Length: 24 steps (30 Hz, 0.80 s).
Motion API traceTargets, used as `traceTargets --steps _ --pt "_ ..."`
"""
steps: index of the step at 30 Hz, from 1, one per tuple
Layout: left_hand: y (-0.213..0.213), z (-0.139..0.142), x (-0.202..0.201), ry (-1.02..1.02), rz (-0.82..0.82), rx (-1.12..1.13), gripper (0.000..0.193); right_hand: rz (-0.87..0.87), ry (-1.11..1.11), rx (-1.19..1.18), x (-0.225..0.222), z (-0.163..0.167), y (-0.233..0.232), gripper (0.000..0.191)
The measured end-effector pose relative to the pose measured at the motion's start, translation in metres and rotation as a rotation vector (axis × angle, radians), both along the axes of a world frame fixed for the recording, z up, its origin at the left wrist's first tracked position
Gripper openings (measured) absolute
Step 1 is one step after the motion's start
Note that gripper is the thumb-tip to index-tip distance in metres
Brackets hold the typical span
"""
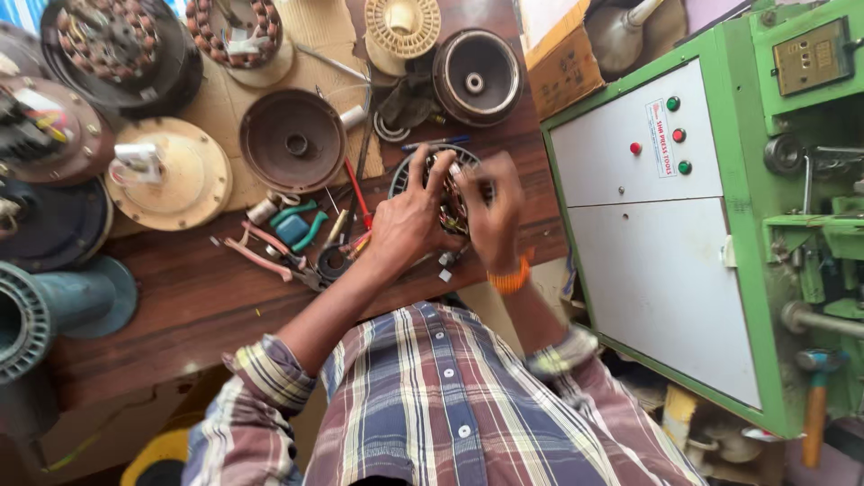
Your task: The person works at a cluttered repair bench on an electric motor sub-assembly. They use a green-handled screwdriver on the part, fit the wound rotor into a stator housing by hand, reposition it repeatedly, and later hold the wound component while tapping it with a mallet.
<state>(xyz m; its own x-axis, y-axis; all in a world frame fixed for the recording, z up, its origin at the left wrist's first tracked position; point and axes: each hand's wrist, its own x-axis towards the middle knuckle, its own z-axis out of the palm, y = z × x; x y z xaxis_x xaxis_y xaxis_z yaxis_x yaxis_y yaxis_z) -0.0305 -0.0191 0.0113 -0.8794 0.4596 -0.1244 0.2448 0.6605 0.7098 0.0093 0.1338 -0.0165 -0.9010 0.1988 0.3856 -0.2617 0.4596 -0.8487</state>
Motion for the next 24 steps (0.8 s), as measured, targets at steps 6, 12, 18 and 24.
traceTargets --steps 6,12,18,24 --pt "-0.003 0.002 0.001 -0.066 0.048 -0.024 0.131 -0.091 -0.012 -0.106 0.007 -0.007 -0.004 0.014" --pt "-0.003 0.001 0.005 -0.063 -0.005 -0.018 0.128 -0.060 0.026 -0.022 0.015 0.003 -0.006 0.012" --pt "-0.006 0.005 0.003 -0.061 0.049 -0.029 0.128 -0.096 -0.112 -0.080 0.003 0.017 -0.015 0.013" --pt "-0.004 0.009 -0.001 -0.045 -0.030 -0.052 0.124 -0.070 -0.115 -0.110 0.012 0.006 -0.005 0.011"
